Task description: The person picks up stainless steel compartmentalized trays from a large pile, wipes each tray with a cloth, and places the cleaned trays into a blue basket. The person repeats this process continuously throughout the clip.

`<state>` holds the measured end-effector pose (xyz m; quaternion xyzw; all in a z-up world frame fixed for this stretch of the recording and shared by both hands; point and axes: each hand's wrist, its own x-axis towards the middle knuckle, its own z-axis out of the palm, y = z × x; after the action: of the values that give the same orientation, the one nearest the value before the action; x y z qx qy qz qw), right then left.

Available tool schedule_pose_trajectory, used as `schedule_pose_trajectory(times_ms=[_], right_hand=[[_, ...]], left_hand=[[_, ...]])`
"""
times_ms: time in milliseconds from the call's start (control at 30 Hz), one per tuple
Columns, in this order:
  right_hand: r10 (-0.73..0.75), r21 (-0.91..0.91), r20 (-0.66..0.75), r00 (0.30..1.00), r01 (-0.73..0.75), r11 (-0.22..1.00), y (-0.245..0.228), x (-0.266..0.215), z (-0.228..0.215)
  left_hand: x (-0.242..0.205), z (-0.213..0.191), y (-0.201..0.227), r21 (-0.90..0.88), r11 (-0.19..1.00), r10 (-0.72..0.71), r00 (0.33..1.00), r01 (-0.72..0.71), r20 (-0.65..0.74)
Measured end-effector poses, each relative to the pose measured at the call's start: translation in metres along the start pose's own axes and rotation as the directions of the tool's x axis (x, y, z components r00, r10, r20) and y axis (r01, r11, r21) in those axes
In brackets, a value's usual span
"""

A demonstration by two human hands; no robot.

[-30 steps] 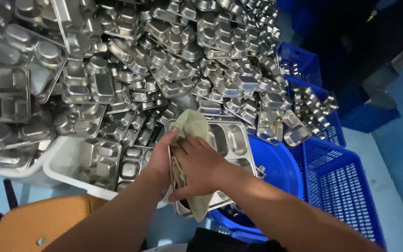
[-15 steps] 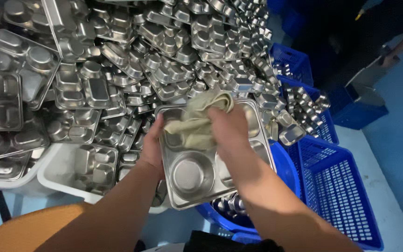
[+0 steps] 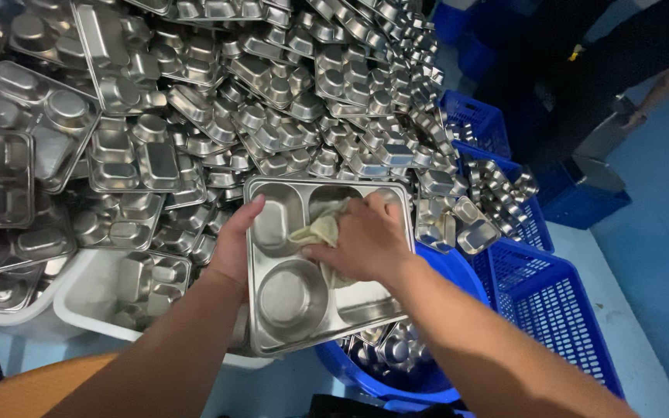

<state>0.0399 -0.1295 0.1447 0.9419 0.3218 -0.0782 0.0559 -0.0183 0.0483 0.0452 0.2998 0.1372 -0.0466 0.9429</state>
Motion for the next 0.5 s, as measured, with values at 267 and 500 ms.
schedule_pose_trajectory(times_ms=[267,500], right_hand=[[-0.366,-0.15,-0.012,0.93,0.361,0.921,0.032,-0.003,0.025],[0.178,0.516,-0.23,0.957,-0.035,0.856,0.018,0.012,0.031]], left_hand=[[-0.015,-0.003,0.01,0.15,0.988,0.048,0.998,-0.041,-0.041],[-0.021,0.007,0.002,0.048,0.999,-0.013,0.999,0.014,-0.032]])
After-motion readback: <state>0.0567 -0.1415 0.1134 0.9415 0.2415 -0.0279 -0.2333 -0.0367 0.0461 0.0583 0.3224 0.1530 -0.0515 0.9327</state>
